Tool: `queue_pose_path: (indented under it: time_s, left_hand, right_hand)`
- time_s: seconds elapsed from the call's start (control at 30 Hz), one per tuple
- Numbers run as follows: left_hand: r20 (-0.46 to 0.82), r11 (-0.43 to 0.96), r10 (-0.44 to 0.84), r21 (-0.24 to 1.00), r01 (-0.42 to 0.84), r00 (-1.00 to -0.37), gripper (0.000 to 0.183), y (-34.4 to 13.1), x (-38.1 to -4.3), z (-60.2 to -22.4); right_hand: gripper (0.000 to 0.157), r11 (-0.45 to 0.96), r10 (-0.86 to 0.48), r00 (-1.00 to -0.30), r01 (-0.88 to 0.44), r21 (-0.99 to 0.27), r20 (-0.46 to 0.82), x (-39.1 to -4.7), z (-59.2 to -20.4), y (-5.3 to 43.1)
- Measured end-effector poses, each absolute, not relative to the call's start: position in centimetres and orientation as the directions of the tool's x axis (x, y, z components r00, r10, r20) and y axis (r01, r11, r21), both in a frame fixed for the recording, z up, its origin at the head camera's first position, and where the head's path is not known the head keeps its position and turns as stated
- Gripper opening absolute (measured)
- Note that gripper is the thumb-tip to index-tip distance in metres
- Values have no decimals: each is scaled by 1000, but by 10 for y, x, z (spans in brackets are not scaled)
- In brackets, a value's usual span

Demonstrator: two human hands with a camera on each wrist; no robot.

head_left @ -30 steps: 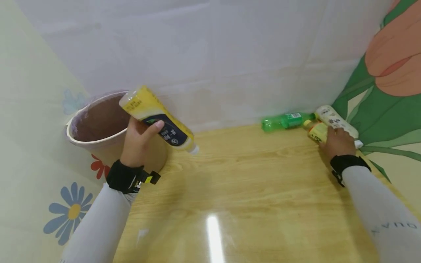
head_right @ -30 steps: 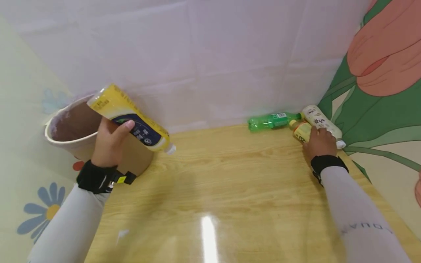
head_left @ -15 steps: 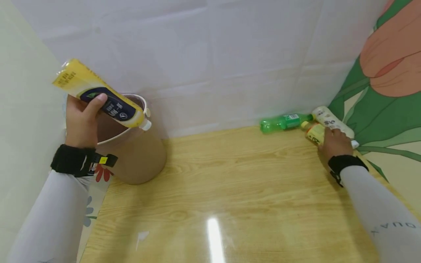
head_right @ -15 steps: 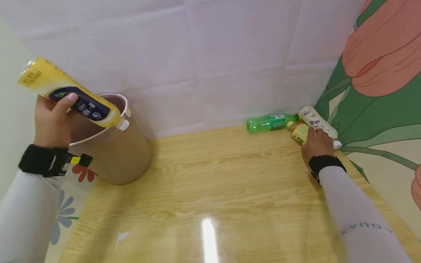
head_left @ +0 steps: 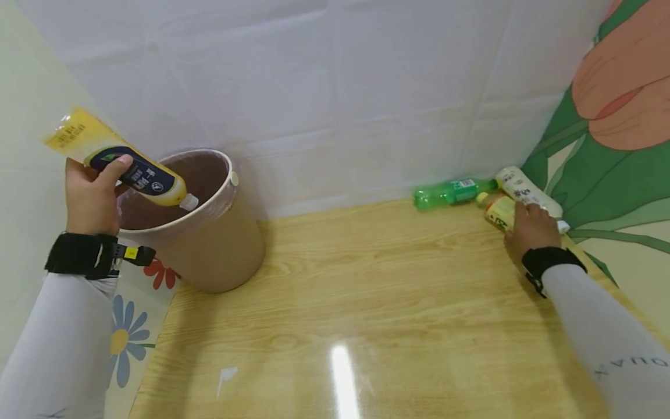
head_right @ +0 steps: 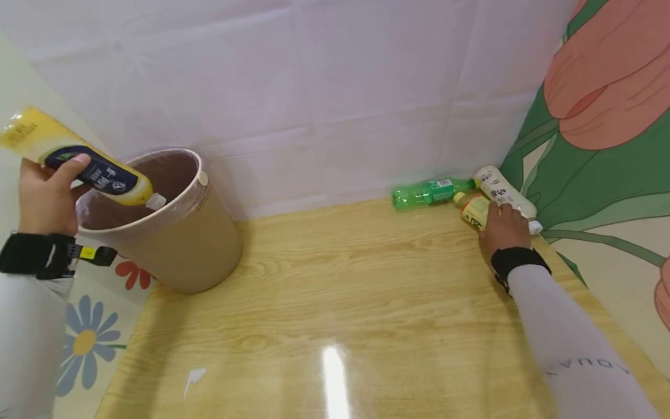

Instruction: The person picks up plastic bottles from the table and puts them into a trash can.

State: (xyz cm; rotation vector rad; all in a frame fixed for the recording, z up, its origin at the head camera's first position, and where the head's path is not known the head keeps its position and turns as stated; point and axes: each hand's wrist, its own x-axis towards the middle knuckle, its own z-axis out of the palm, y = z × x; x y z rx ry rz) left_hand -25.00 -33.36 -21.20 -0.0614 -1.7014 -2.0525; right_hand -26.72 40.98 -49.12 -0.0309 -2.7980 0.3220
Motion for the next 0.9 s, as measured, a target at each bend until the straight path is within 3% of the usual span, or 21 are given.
queue_pose_path:
  time_s: [0.17,0.4,0.67,0.9]
  left_hand:
    - [264,26,-326,962,271,-908,66,-343,-248,-217]
    - [210,275,-380,956,107,-901,83,-340,-245,-210]
    - [337,161,-311,940,300,-889,64,-316,-243,-211]
    - [406,133,-182,912,387,-895,60,-284,-228,-220]
  right_hand:
    - [78,975,55,-949,-16,-221,309,-266,-488,406]
    - [77,973,65,-952,-6,-229,300,-267,-487,406]
    - [77,951,70,-949,-30,-309,308,-268,-489,399]
    - [82,920,27,-935,-116,-375,354,-269,-483,367]
